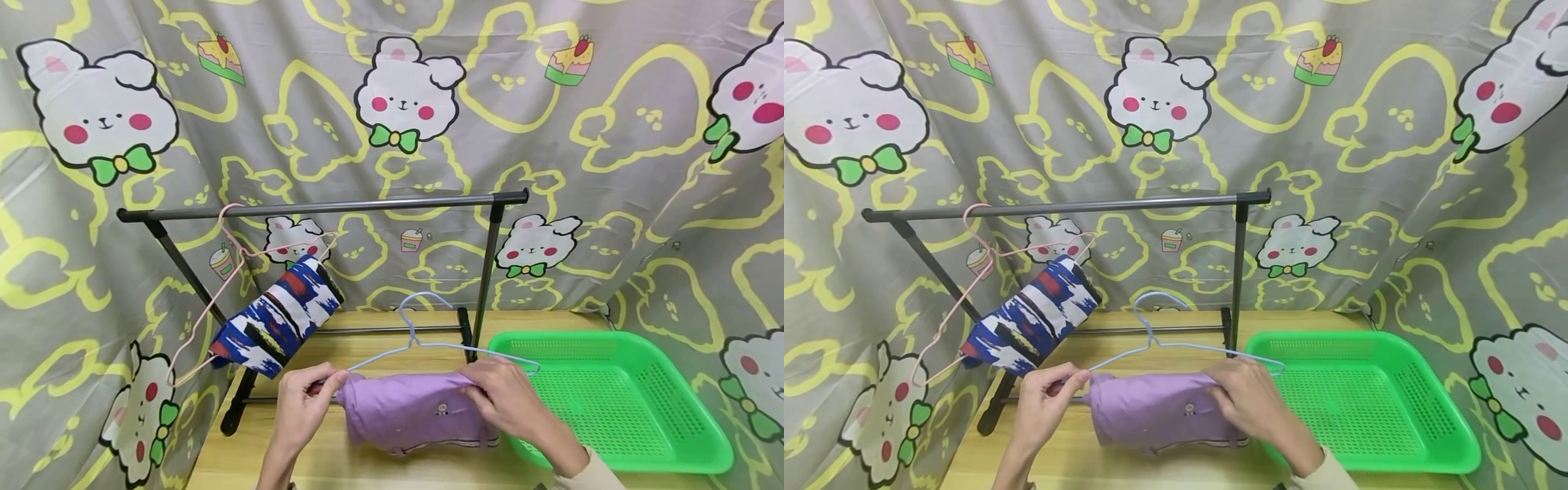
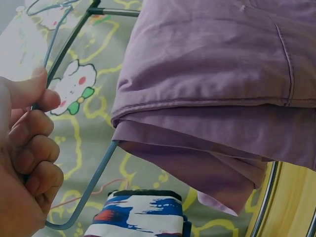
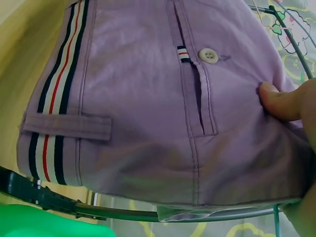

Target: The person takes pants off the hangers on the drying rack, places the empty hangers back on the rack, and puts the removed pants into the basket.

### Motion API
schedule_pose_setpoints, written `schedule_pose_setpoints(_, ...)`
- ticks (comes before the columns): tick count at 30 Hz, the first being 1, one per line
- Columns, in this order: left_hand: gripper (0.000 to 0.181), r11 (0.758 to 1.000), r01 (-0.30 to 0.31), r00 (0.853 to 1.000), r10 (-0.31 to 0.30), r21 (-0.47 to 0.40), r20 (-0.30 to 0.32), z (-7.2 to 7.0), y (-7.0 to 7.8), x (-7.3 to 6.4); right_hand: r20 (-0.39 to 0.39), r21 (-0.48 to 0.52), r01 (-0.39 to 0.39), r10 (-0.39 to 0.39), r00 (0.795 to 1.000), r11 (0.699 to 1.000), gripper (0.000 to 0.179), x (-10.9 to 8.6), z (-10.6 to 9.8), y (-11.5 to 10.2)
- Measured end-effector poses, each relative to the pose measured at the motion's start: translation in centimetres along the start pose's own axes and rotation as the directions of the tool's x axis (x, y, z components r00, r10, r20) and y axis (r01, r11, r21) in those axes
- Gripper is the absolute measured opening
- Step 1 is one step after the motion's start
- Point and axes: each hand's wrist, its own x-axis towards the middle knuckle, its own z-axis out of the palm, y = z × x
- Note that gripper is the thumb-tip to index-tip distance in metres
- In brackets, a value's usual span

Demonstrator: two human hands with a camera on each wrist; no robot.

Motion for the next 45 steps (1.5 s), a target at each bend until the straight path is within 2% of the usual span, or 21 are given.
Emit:
schedule_pose_setpoints(10, 0.029, 0.999, 0.019, 0.999, -0.018, -0.032, 0.029, -0.1, 0.2, -0.3, -0.035, -0.029, 0.063, -0.064, 0.997, 0.998, 0.023, 0.5, 0.0, -0.7)
schedule_pose_setpoints(18, 0.023, 0.998, 0.030, 0.999, -0.028, -0.054, 0.044, 0.1, 0.4, -0.4, -0.063, -0.049, 0.084, -0.087, 0.994, 0.995, 0.023, 0.8, 0.1, -1.1)
schedule_pose_setpoints(27, 0.022, 0.998, 0.008, 1.000, -0.007, -0.055, 0.026, 1.0, 0.4, -0.5, -0.071, -0.062, 0.091, -0.095, 0.993, 0.994, 0.024, 1.1, 0.3, -1.6)
schedule_pose_setpoints(39, 0.022, 0.999, 0.029, 0.998, -0.028, -0.015, 0.058, 1.8, 0.5, -0.7, -0.109, -0.070, 0.106, -0.113, 0.988, 0.992, 0.025, 1.2, 0.3, -2.0)
schedule_pose_setpoints(45, 0.021, 1.000, -0.013, 1.000, 0.013, 0.011, 0.028, 1.9, 0.2, -0.7, -0.129, -0.070, 0.111, -0.119, 0.984, 0.991, 0.026, 1.2, 0.2, -2.2)
